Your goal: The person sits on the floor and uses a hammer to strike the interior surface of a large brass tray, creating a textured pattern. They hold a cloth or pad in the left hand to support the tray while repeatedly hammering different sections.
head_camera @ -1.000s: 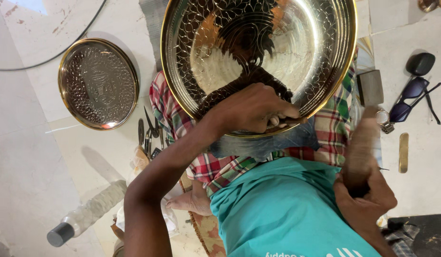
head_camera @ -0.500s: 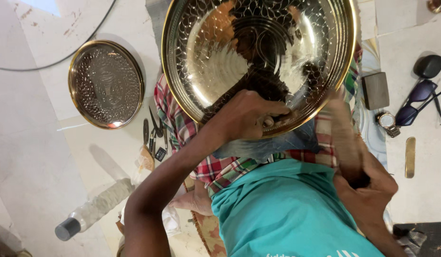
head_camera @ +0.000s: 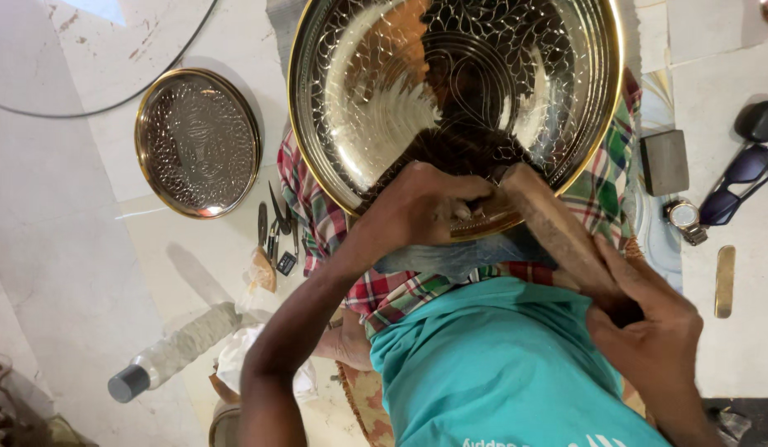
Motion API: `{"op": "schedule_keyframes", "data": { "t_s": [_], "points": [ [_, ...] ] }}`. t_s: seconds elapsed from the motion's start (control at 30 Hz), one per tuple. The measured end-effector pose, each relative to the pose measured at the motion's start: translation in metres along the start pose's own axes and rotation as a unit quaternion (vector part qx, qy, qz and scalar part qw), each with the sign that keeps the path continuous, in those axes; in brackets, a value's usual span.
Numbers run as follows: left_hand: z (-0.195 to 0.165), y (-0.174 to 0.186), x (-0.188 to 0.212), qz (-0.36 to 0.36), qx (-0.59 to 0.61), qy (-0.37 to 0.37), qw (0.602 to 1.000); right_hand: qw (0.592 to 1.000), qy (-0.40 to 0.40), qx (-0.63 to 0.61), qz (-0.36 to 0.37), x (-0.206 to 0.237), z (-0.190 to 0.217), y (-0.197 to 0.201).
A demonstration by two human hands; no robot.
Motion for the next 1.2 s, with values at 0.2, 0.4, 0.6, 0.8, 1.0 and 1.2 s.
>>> {"op": "schedule_keyframes", "data": {
  "t_s": [0.2, 0.4, 0.6, 0.8, 1.0, 1.2],
  "points": [
    [0.015, 0.006, 0.025, -0.253, 0.1, 0.057, 0.961, 0.978, 0.011, -0.209, -0.022, -0.001, -0.017, -0.007],
    [0.016, -0.003, 0.033, -0.271, 0.064, 0.076, 0.957, 0.985, 0.093, -0.148, -0.002, -0.026, 0.016, -0.01],
    [0.011, -0.004, 0.034, -0.283, 0.02, 0.094, 0.954, 0.994, 0.082, 0.001, 0.068, -0.061, 0.038, -0.007],
    [0.006, -0.003, 0.034, -0.29, 0.013, 0.093, 0.952, 0.98, 0.138, -0.084, 0.117, -0.105, 0.079, 0.014],
    [0.004, -0.002, 0.03, -0.276, -0.013, 0.101, 0.956, 0.918, 0.28, 0.256, 0.118, -0.103, 0.126, 0.031],
    [0.003, -0.003, 0.026, -0.246, -0.021, 0.088, 0.965, 0.952, 0.206, 0.183, 0.133, -0.11, 0.101, 0.02]
  ]
}}
Point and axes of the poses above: each hand's wrist, its own x-axis away from the middle knuckle, its own y-axis out of the back of the hand, z = x × y, the point moved 9 cm from there along -x, towards the middle knuckle, and after that the axes turned 1 degree about z, right-handed, at the moved point
